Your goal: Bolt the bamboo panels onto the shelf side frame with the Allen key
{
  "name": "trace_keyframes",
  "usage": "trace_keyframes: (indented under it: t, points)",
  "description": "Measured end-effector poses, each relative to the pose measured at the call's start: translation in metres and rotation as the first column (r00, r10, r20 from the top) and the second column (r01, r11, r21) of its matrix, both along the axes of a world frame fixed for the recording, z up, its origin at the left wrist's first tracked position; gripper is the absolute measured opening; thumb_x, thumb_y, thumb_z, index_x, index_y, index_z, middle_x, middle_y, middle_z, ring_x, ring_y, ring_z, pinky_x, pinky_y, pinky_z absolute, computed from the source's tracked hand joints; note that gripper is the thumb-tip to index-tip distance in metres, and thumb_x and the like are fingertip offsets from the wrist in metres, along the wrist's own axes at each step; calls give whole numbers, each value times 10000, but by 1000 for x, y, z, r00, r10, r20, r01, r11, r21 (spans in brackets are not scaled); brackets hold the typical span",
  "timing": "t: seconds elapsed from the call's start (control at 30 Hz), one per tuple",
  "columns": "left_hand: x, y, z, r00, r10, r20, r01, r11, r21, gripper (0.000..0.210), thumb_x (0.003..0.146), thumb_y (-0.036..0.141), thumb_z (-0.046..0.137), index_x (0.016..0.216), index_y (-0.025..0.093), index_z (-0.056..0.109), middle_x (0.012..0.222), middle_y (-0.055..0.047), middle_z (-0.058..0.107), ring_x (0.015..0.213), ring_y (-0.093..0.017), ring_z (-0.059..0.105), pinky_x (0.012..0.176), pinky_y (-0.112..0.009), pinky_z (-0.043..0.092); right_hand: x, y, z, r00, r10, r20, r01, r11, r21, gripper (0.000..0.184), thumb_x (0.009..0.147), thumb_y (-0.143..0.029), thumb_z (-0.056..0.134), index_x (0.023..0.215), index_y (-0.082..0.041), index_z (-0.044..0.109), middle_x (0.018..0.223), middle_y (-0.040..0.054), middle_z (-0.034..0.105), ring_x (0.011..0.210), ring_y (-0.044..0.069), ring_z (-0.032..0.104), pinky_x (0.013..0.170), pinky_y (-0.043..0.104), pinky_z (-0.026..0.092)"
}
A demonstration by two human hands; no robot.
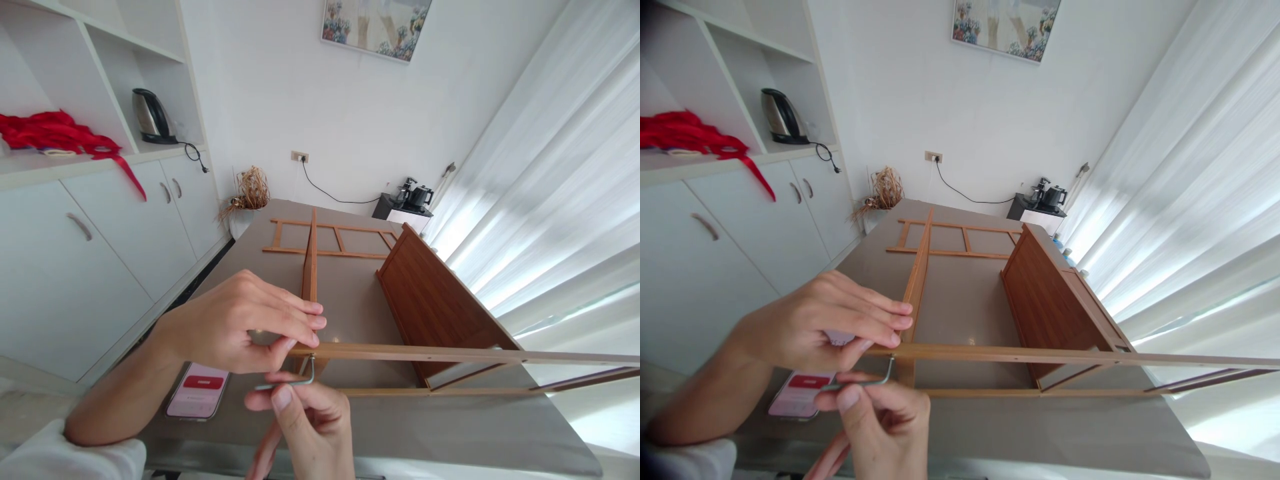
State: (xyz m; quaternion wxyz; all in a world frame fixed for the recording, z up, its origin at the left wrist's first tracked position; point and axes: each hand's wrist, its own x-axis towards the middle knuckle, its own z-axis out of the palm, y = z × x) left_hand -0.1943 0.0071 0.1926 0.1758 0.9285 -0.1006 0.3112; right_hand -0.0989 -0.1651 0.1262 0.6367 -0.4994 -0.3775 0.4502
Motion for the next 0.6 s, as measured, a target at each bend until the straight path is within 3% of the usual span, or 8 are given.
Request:
trace_keyframes:
  t: [0.2, 0.37, 0.6]
  points:
    - [1, 0, -1, 1000, 3, -1, -3, 1000, -7, 450, 788, -3, 587, 1138, 253, 710, 1174, 26, 757, 1182, -163, 673, 991, -183, 555, -2, -2, -3, 984, -41, 173, 44, 999, -13, 576, 965, -670, 473, 970, -174, 766, 898, 106, 785, 443, 161, 694, 376, 213, 539]
    - [2, -1, 1, 1000, 5, 15, -5, 1000, -4, 474, 779, 2, 590, 1154, 270, 703, 1159, 38, 761, 1166, -156, 680, 977, -177, 565, -7, 0, -6, 973, -159, 169, 155, 987, 38, 523, 942, -635, 555, 842, -174, 780, 932, 102, 785, 454, 137, 694, 403, 191, 542]
    - [2, -2, 2, 1000, 6, 17, -6, 1000, 0, 443, 772, -11, 591, 1111, 243, 719, 1152, 32, 763, 1156, -159, 688, 974, -178, 570, -6, 1, -8, 991, -113, 72, 113, 994, 12, 548, 913, -666, 576, 843, -167, 791, 898, 108, 779, 399, 130, 660, 337, 187, 485]
